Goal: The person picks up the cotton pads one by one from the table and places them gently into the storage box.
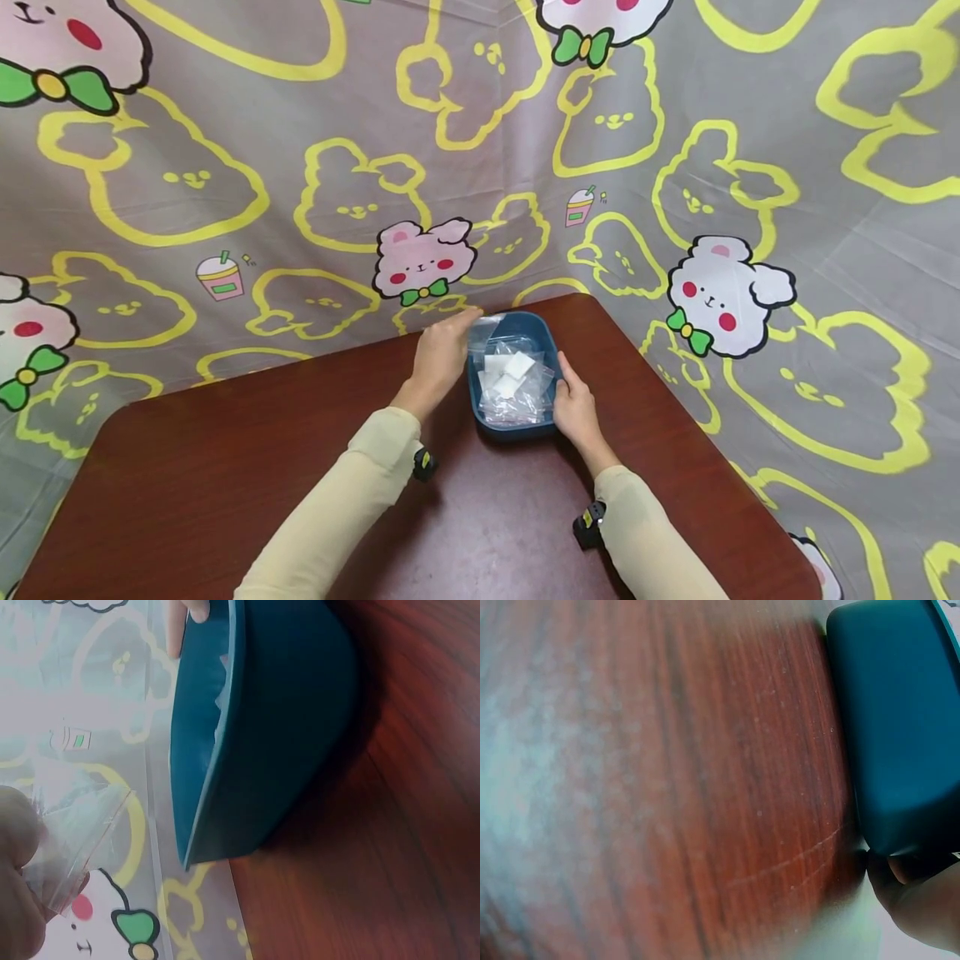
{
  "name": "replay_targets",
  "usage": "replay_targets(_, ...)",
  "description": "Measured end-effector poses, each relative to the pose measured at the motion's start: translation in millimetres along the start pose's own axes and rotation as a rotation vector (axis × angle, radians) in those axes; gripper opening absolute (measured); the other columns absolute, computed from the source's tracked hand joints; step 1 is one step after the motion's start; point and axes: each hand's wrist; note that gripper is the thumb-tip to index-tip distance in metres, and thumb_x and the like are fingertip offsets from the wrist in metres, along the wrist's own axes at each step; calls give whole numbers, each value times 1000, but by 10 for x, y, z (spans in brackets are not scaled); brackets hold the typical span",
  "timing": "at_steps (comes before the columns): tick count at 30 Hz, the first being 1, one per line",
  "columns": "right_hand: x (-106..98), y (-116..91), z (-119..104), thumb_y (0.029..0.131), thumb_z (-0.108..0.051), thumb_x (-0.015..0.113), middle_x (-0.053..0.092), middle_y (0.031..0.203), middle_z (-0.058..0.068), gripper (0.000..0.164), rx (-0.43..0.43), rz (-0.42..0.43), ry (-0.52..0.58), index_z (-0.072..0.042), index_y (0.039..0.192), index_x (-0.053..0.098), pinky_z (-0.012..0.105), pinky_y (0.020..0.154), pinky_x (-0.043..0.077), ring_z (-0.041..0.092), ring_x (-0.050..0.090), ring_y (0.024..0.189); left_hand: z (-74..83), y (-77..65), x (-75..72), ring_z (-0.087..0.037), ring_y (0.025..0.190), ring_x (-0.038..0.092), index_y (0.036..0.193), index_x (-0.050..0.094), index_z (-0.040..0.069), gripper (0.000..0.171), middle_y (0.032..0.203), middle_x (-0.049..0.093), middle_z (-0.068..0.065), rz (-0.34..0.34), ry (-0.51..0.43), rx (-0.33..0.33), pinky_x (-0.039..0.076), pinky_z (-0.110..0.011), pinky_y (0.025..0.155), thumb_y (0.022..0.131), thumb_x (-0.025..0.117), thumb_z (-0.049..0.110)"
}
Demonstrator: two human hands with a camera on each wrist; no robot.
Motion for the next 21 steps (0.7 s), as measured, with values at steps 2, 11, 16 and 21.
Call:
replay_targets(2, 0, -1, 1, 107, -6, 35, 31, 161, 11, 54, 5, 0, 1, -15, 160, 29, 52, 119, 23, 32, 25, 149, 45, 16, 22, -27, 99, 72, 129, 70, 11, 33, 131, 67, -4, -9, -9, 2, 60, -38, 76, 99, 60, 1)
replay_targets(11, 1, 2, 9, 107, -6, 36, 32, 161, 12, 53, 9, 8, 0, -15, 159, 31, 51, 119, 23, 32, 27, 148, 171, 62, 113, -27, 100, 72, 127, 72, 12, 33, 129, 68, -3, 13, -23, 25, 60, -39, 76, 99, 58, 0)
replay_targets(16, -1, 8, 17, 107, -5, 37, 33, 160, 13, 53, 3, 19, -1, -13, 159, 32, 51, 119, 24, 32, 29, 147, 216, 82, 140, -26, 99, 72, 127, 72, 14, 34, 129, 68, 0, 18, 0, 29, 60, -40, 73, 99, 57, 0)
replay_targets(21, -5, 3, 11, 107, -5, 37, 33, 160, 13, 52, 2, 17, 5, -13, 158, 33, 51, 119, 24, 32, 29, 147, 248, 76, 178, -25, 98, 72, 128, 72, 16, 35, 130, 67, 2, 9, 21, 21, 60, -40, 71, 99, 57, 1)
Point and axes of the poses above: each hand's wrist, its own y-axis towards the middle knuckle, its own x-axis out of the palm, z = x × y
